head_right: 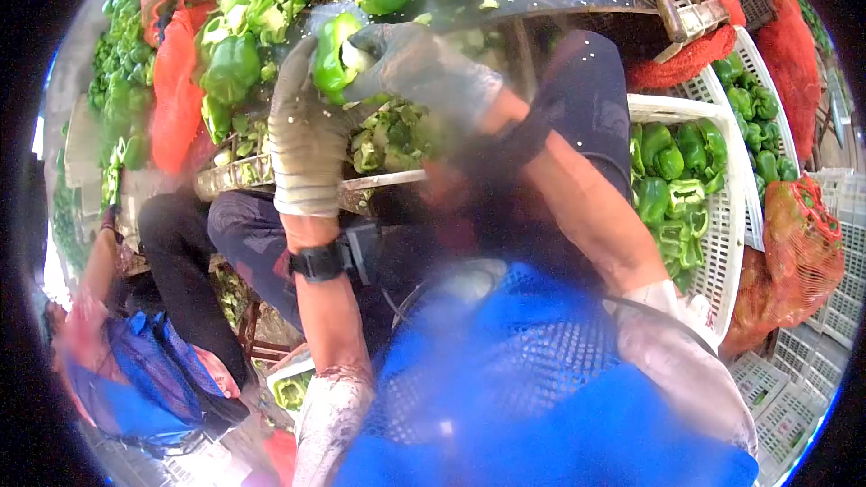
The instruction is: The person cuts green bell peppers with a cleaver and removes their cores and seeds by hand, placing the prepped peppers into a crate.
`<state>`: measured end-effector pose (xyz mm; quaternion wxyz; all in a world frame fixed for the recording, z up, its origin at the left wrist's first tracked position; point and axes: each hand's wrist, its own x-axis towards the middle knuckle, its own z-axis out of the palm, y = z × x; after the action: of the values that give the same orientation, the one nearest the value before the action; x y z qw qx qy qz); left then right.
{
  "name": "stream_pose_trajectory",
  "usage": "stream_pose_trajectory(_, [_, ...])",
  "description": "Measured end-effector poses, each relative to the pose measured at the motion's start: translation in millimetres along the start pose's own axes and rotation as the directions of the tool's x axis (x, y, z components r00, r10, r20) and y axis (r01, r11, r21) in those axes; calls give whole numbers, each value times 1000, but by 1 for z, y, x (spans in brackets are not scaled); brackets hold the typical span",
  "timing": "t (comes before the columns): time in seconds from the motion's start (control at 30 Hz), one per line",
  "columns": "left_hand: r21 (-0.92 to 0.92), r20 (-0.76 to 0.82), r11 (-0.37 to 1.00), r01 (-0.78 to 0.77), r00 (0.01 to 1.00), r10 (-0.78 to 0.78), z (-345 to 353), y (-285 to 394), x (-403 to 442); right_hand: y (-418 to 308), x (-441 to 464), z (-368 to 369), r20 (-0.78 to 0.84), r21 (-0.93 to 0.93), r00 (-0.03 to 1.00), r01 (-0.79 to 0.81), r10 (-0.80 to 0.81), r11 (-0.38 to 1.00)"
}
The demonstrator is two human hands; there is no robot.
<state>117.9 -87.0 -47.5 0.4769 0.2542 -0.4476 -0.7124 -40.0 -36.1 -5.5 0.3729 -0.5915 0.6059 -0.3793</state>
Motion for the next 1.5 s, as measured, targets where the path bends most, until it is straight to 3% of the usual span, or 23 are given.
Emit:
stream_pose_trajectory(0.07, [-156,22,983,94,996,-91,-2,4,6,39,5,16,-114,-142,887,432,-448,891])
stream_pose_trajectory(0.13, [-307,57,932,193,981,-184,0,10,5,8,-9,8,103,248,987,97,-126,964])
stream_pose_trajectory(0.23, [-442,108,827,348,936,-336,-6,6,-5,6,-9,9,145,238,987,-98,65,966])
stream_pose_trajectory(0.37, [-484,124,805,344,937,-327,-13,-8,-11,13,-5,16,174,149,985,-46,19,988])
stream_pose_trajectory(0.4, [-513,82,796,323,941,-329,-12,-11,-12,19,-2,21,76,-8,985,153,-152,988])
stream_pose_trajectory(0.47, [-506,-30,826,247,953,-303,-14,-16,-11,30,2,29,-27,-355,859,470,-511,808])
stream_pose_trajectory(0.53, [-423,-164,894,145,959,-233,-24,-27,-8,26,-4,33,-178,-411,870,359,-460,838])
stream_pose_trajectory(0.63, [-645,-41,749,154,971,-235,-40,-30,-12,22,-13,24,-349,-425,856,219,-382,878])
stream_pose_trajectory(0.73, [-315,-107,949,19,993,-55,-39,-29,-18,30,-13,2,-414,-377,843,185,-344,907])
stream_pose_trajectory(0.8, [-280,-108,960,20,993,-52,-30,-22,-18,36,-13,-1,-335,-390,794,373,-507,842])
stream_pose_trajectory(0.9, [-538,-99,828,160,963,-251,-16,-9,-27,39,-7,12,9,-463,615,702,-789,542])
stream_pose_trajectory(0.93, [-468,-122,874,134,969,-214,-11,-10,-28,30,-4,30,181,-582,855,492,-487,648])
stream_pose_trajectory(1.03, [-308,-131,947,96,981,-142,-6,-13,-31,74,-2,52,171,-579,686,651,-707,491])
stream_pose_trajectory(1.07, [-292,-96,949,119,983,-153,-9,-11,-31,84,-8,61,279,-852,702,495,-656,168])
stream_pose_trajectory(1.13, [-257,-55,958,128,988,-147,-13,-12,-32,59,-12,49,299,-759,779,544,-551,358])
stream_pose_trajectory(1.17, [-106,-87,993,46,995,-55,-12,-17,-34,50,-13,42,314,-706,810,548,-496,449])
stream_pose_trajectory(1.2, [48,-102,998,-38,994,43,-8,-23,-37,65,-10,40,209,-763,814,483,-543,429])
stream_pose_trajectory(1.27, [-393,-76,910,131,982,-174,-11,-20,-29,107,-5,32,7,-852,773,337,-635,400])
stream_pose_trajectory(1.33, [-529,-61,831,173,969,-241,-16,-13,-25,106,-8,22,-84,-440,842,448,-532,778])
stream_pose_trajectory(1.37, [-593,-52,783,189,961,-272,-16,-10,-25,106,-10,17,-95,-168,879,449,-467,878])
stream_pose_trajectory(1.4, [-562,-46,800,210,958,-284,-10,-2,-26,104,-12,13,-85,117,913,406,-398,906])
stream_pose_trajectory(1.47, [-185,-167,980,70,981,-101,-11,-4,-22,101,-8,3,-9,627,959,227,-285,745])
stream_pose_trajectory(1.5, [21,-204,1000,2,979,2,-11,-6,-22,106,-6,12,-26,596,975,192,-220,780])
